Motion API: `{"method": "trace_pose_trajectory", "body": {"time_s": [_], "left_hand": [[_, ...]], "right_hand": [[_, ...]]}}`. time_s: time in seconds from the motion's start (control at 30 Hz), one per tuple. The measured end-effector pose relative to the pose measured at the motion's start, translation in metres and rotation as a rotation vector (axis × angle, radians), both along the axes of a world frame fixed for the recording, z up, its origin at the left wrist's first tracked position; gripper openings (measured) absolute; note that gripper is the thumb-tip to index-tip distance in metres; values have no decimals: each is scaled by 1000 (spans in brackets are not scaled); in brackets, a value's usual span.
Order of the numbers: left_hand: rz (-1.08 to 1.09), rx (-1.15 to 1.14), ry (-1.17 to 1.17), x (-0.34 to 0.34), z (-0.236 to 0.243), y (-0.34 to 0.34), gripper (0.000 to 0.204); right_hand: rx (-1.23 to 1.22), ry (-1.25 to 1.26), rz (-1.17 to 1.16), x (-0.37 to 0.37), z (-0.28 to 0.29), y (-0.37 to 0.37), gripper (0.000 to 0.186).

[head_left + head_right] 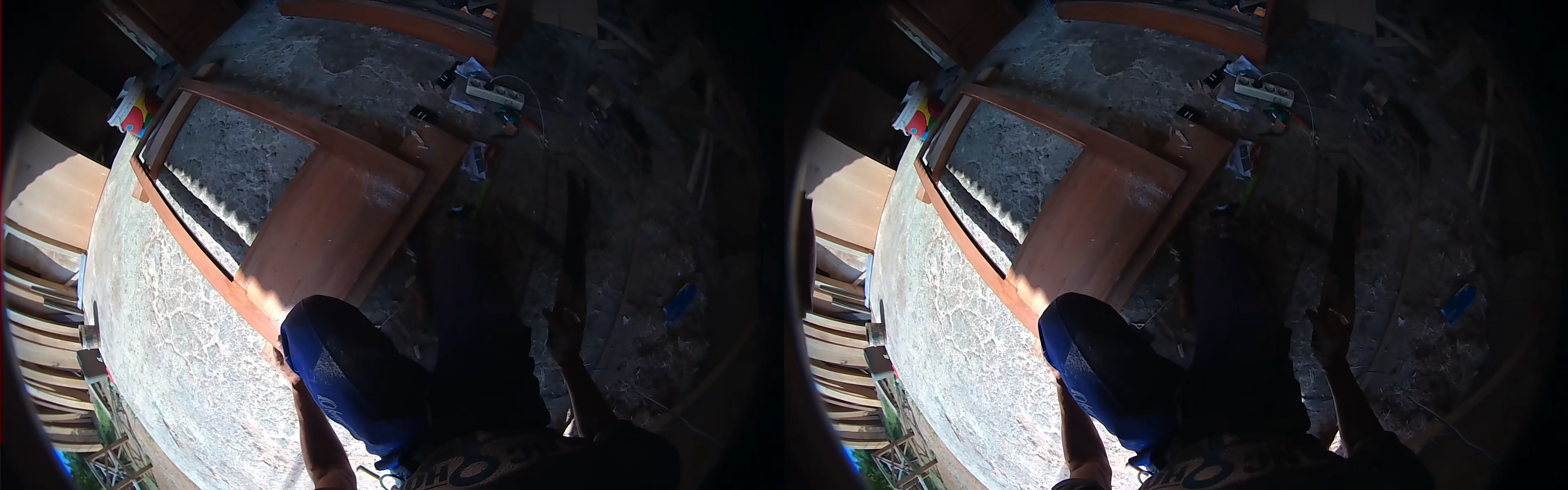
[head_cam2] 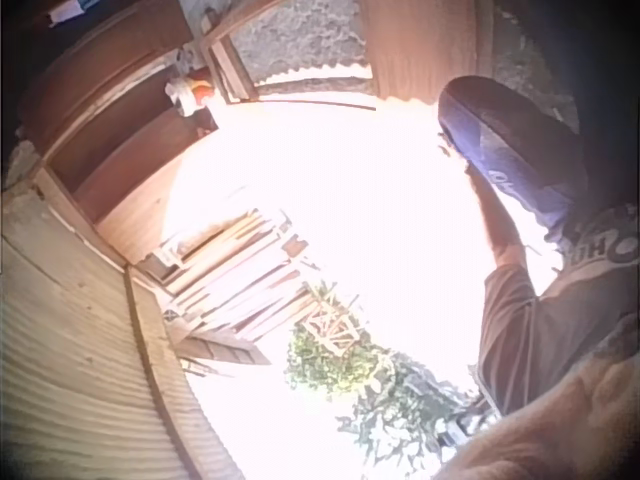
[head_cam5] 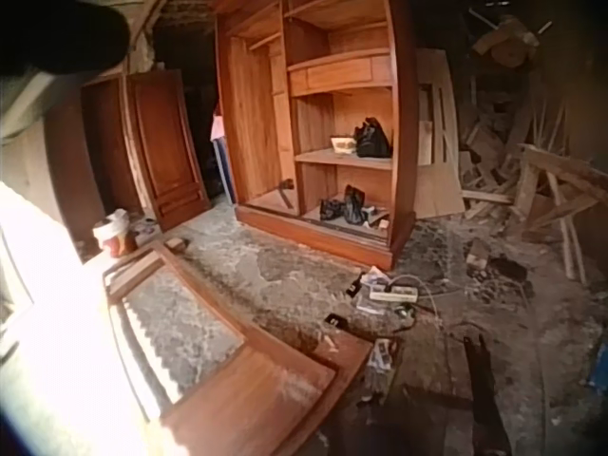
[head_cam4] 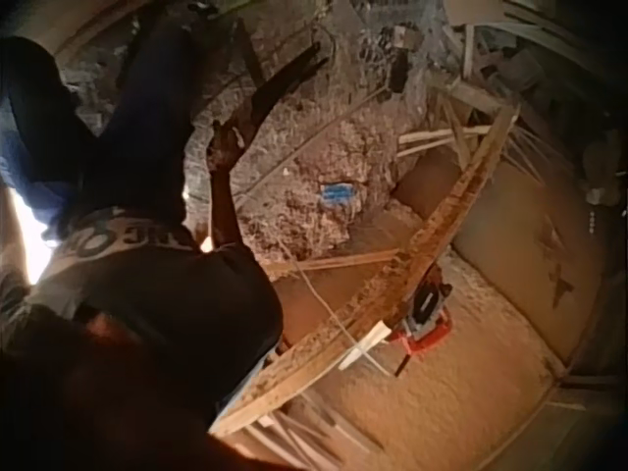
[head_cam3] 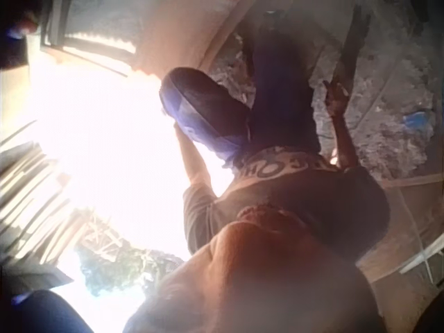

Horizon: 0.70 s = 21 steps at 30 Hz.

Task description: The person sits on the floor and uses a chisel and hammer to carve a rectangular wooden panel. They repeatedly strike the chisel to remove wood chips and shape the surface.

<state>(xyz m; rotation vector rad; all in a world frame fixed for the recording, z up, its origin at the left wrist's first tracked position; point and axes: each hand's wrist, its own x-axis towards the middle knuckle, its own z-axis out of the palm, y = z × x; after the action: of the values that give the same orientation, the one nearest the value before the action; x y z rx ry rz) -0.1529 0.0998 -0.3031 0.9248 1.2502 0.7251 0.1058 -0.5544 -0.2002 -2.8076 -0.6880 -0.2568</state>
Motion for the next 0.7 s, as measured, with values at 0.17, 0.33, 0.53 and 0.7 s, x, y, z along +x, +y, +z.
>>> {"method": "trace_pose_trajectory", "body": {"time_s": [0.17,0.33,0.53,0.7], "left_hand": [[11,2,88,-17,8,7,56],[2,1,149,-22,11,6,56],[-107,144,373,-8,48,17,56],[-379,667,861,59,150,57,56]], "right_hand": [[-90,178,55,-5,-4,15,40],[-291,318,74,-5,-10,27,48],[-583,788,93,40,-5,47,55],[156,534,71,137,39,161,37]]}}
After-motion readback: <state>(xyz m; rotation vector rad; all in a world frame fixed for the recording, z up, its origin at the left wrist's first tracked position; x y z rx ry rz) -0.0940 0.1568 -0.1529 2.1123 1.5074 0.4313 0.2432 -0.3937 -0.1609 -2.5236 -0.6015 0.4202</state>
